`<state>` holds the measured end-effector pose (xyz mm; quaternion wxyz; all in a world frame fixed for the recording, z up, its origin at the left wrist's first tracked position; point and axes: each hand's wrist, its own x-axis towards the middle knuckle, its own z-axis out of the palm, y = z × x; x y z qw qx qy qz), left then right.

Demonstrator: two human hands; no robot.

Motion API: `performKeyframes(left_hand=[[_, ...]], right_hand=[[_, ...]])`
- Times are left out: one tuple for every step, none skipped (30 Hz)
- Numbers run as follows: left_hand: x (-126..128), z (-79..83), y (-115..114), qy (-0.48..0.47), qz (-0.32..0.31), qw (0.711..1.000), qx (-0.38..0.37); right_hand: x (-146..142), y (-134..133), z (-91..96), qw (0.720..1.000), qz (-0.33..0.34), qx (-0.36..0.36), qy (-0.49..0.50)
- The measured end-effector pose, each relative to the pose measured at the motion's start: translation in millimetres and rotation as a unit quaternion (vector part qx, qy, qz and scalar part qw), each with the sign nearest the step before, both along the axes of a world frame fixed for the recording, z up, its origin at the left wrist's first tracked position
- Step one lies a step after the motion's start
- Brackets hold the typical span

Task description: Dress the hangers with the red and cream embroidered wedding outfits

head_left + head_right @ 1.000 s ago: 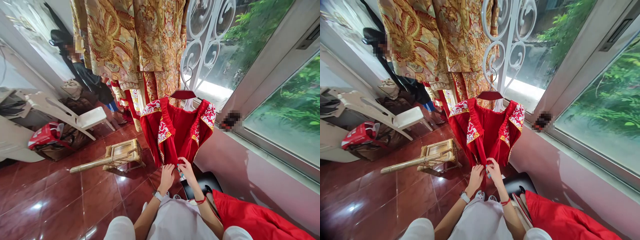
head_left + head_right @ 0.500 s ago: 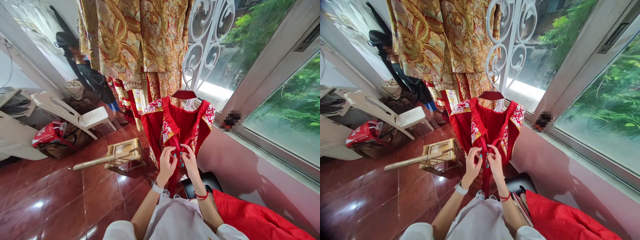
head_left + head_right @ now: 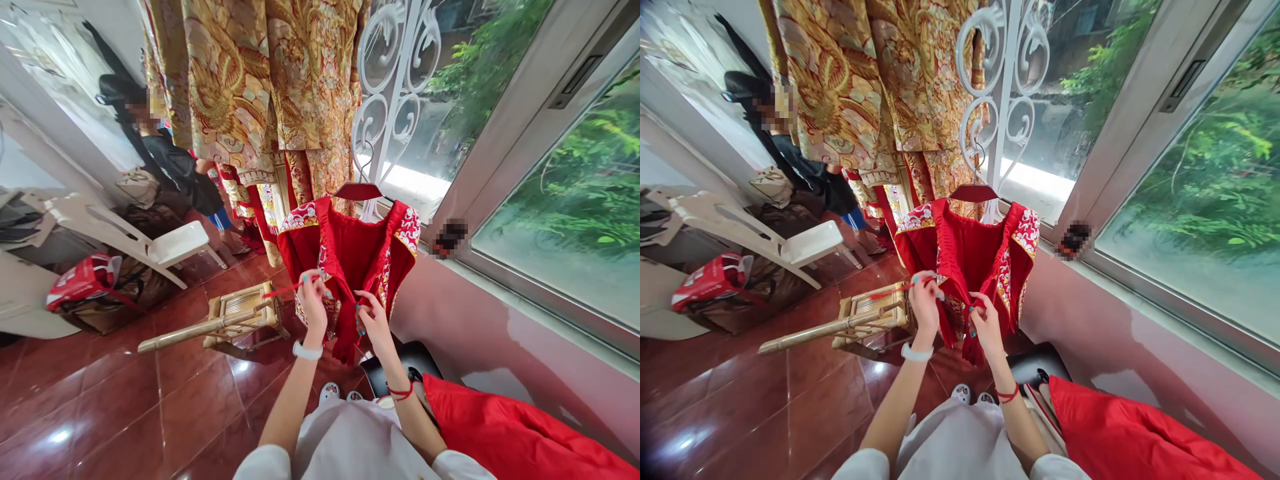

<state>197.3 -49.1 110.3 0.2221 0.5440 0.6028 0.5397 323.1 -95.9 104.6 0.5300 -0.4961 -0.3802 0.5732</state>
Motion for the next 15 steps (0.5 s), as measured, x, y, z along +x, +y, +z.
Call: performKeyframes(left_hand=[[2,-13.1,-13,-0.038,0.028,0.999,-0.008],[6,-27.1,-26,-0.083,0.048,0.995,-0.019],[11,-41.3,-37,-0.127,0.05,0.99,-0.033],[17,-54.8,-46,-0.153,0.026,0.987,-0.047],[23,-66.8,-52,-0.157,-0.011,0.986,-0.055],[28,-76.6,-55,-0.138,-0.052,0.987,-0.059],[32,-83.8,-56,-0.105,-0.088,0.989,-0.06],[34,-88.4,-55,-0.069,-0.111,0.989,-0.062],[33,-90.6,-53,-0.038,-0.125,0.989,-0.064],[31,-91.0,-51,-0.015,-0.135,0.988,-0.067],[27,-90.2,-49,0.003,-0.145,0.987,-0.07],[23,-88.8,-47,0.016,-0.156,0.985,-0.071],[19,-87.2,-46,0.026,-0.166,0.983,-0.068],[15,-85.9,-46,0.031,-0.174,0.982,-0.065],[11,-84.9,-46,0.032,-0.182,0.981,-0.063]], right_hand=[[-1,0,0.0,1.0,0.007,0.0,0.002],[-1,-1,0.1,1.0,0.012,-0.002,0.004],[-2,-1,0.4,1.0,0.014,-0.002,0.006],[-4,-1,0.7,1.0,0.014,-0.002,0.008],[-5,0,0.9,1.0,0.014,0.0,0.01],[-6,0,1.1,1.0,0.013,0.004,0.011],[-7,0,1.0,1.0,0.012,0.007,0.014],[-8,-1,0.6,1.0,0.012,0.01,0.018],[-8,-1,0.0,1.0,0.01,0.012,0.024],[-9,-2,-0.8,0.999,0.007,0.014,0.031],[-10,-3,-1.8,0.999,0.0,0.013,0.037],[-10,-4,-2.9,0.999,-0.01,0.012,0.041],[-10,-5,-4.0,0.999,-0.02,0.008,0.043],[-11,-5,-4.9,0.999,-0.028,0.005,0.045],[-11,-6,-5.8,0.998,-0.033,0.002,0.046]])
